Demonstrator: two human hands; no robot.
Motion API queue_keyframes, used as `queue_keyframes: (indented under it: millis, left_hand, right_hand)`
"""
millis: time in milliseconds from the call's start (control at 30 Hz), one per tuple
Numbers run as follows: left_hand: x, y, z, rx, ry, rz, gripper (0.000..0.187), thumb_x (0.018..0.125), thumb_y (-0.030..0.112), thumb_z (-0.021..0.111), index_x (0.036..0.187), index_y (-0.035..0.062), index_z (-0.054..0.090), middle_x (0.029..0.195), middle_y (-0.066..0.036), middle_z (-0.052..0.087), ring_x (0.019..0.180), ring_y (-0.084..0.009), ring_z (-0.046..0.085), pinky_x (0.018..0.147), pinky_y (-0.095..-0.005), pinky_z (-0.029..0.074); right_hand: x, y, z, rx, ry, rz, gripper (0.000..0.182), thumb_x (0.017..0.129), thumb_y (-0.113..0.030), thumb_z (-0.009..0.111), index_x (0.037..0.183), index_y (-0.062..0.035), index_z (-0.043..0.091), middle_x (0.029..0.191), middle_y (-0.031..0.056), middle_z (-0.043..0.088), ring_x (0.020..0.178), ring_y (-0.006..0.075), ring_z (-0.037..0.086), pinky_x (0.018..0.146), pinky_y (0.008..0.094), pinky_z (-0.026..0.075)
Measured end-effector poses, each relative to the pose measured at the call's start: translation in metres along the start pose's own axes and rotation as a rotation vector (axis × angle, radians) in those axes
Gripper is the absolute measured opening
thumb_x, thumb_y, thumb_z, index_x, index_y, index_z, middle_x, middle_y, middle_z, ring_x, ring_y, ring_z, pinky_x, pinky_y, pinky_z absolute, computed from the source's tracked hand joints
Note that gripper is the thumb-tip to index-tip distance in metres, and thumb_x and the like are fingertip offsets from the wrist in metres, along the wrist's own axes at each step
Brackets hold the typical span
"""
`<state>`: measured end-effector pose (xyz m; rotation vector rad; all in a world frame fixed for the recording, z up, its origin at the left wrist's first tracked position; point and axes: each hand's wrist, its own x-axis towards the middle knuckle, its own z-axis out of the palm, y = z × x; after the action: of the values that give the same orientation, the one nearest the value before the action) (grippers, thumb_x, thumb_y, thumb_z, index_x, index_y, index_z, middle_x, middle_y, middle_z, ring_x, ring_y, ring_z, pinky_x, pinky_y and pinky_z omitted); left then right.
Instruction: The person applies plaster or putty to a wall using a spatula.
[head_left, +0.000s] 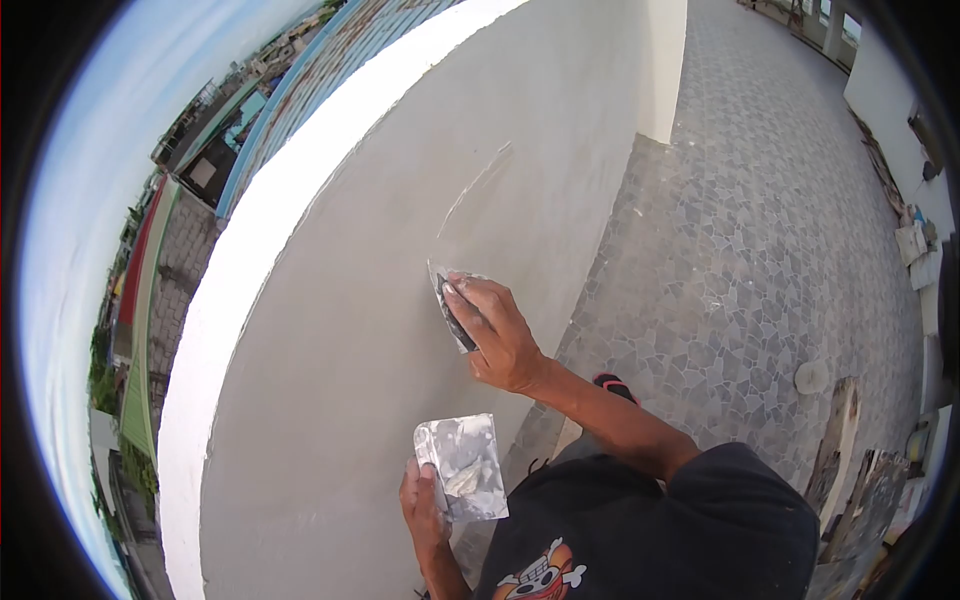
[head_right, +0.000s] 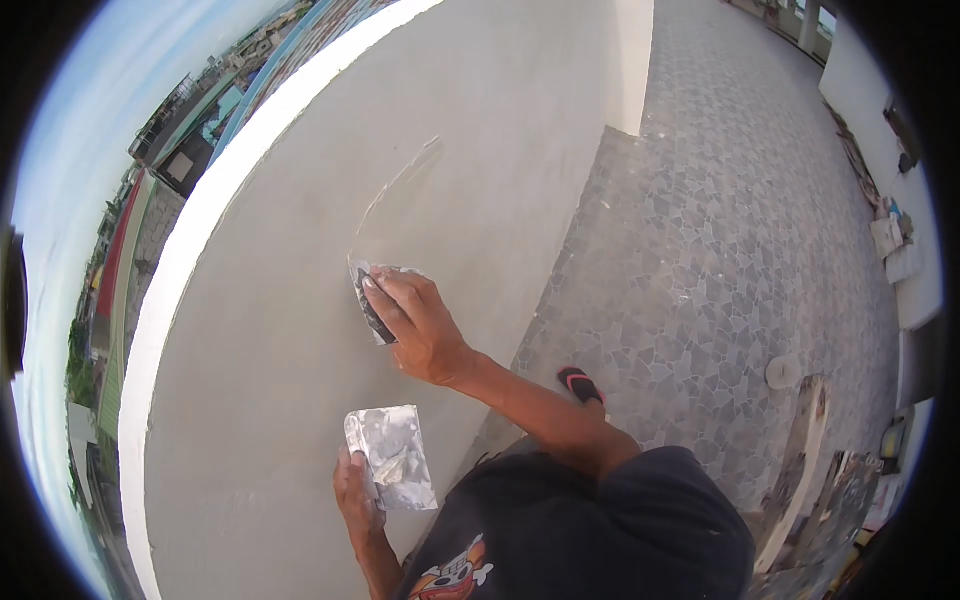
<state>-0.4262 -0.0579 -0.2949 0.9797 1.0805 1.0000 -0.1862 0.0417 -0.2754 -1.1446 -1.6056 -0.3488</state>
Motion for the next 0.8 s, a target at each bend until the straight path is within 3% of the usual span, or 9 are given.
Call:
queue_keyframes:
  millis: [67, 133, 200, 300, 400, 500, 600, 800]
  left_hand:
    - [0.000, -0.003, -0.004, 0.000, -0.010, 0.012, 0.025, 0.099, 0.026, 0.052, 0.096, 0.0013, 0.056, 0.085, 0.001, 0.048, 0.076, -0.0069, 0.041, 0.065, -0.0234, 0.033]
    - [0.001, -0.006, -0.006, 0.001, -0.012, 0.026, 0.025, 0.099, 0.026, 0.053, 0.097, 0.0011, 0.056, 0.085, 0.001, 0.049, 0.076, -0.0070, 0.042, 0.065, -0.0235, 0.034]
    - [0.000, -0.008, -0.007, 0.000, -0.007, 0.041, 0.026, 0.099, 0.026, 0.054, 0.098, 0.0006, 0.057, 0.085, 0.000, 0.050, 0.077, -0.0073, 0.043, 0.066, -0.0236, 0.035]
    - [-0.002, -0.007, -0.006, -0.012, 0.013, 0.013, 0.035, 0.098, 0.025, 0.052, 0.117, -0.0045, 0.054, 0.101, -0.008, 0.061, 0.089, -0.0144, 0.059, 0.077, -0.0279, 0.048]
    - [-0.007, 0.005, 0.016, -0.138, 0.071, 0.023, 0.026, 0.099, 0.022, 0.052, 0.107, -0.0021, 0.058, 0.096, -0.003, 0.056, 0.086, -0.0114, 0.051, 0.076, -0.0249, 0.042]
    - [-0.009, 0.000, 0.010, -0.125, 0.077, 0.011, 0.027, 0.099, 0.021, 0.052, 0.110, -0.0027, 0.058, 0.100, -0.004, 0.058, 0.090, -0.0126, 0.053, 0.080, -0.0257, 0.043]
    - [-0.009, -0.005, 0.008, -0.094, 0.111, 0.007, 0.026, 0.099, 0.021, 0.052, 0.109, -0.0025, 0.058, 0.097, -0.004, 0.057, 0.089, -0.0117, 0.051, 0.079, -0.0253, 0.041]
    - [-0.008, 0.006, 0.007, -0.026, 0.059, -0.026, 0.023, 0.098, 0.022, 0.053, 0.101, -0.0005, 0.057, 0.090, 0.000, 0.051, 0.083, -0.0094, 0.046, 0.075, -0.0242, 0.038]
  right_hand:
    - [0.004, 0.012, -0.018, 0.029, 0.061, 0.011, 0.059, 0.071, 0.015, 0.055, 0.129, 0.0076, 0.053, 0.125, 0.0203, 0.054, 0.112, 0.0368, 0.056, 0.096, 0.0431, 0.049]
    - [0.018, 0.038, -0.028, -0.035, 0.179, 0.227, 0.048, 0.086, 0.009, 0.050, 0.134, 0.0058, 0.048, 0.125, 0.0195, 0.053, 0.110, 0.0350, 0.057, 0.086, 0.0367, 0.052]
    - [0.035, 0.076, -0.033, 0.040, 0.223, 0.488, 0.042, 0.095, 0.001, 0.046, 0.137, 0.0024, 0.047, 0.126, 0.0187, 0.053, 0.109, 0.0318, 0.058, 0.084, 0.0351, 0.052]
    - [0.055, 0.110, -0.036, 0.102, 0.192, 0.678, 0.040, 0.097, -0.003, 0.044, 0.137, 0.0005, 0.048, 0.127, 0.0178, 0.053, 0.109, 0.0304, 0.058, 0.087, 0.0353, 0.050]
    - [0.066, 0.116, -0.034, 0.032, 0.164, 0.568, 0.040, 0.096, -0.002, 0.045, 0.136, -0.0007, 0.050, 0.127, 0.0170, 0.054, 0.111, 0.0307, 0.058, 0.090, 0.0368, 0.049]
    - [0.065, 0.117, -0.025, -0.022, 0.160, 0.490, 0.040, 0.096, -0.002, 0.045, 0.135, -0.0002, 0.051, 0.128, 0.0172, 0.054, 0.112, 0.0317, 0.058, 0.090, 0.0383, 0.050]
    - [0.066, 0.110, -0.026, 0.012, 0.159, 0.495, 0.041, 0.095, 0.000, 0.045, 0.135, 0.0009, 0.051, 0.127, 0.0177, 0.054, 0.114, 0.0325, 0.057, 0.091, 0.0380, 0.050]
    - [0.061, 0.084, -0.023, -0.036, 0.158, 0.297, 0.048, 0.087, 0.008, 0.048, 0.134, 0.0027, 0.051, 0.127, 0.0177, 0.054, 0.120, 0.0328, 0.053, 0.095, 0.0373, 0.051]
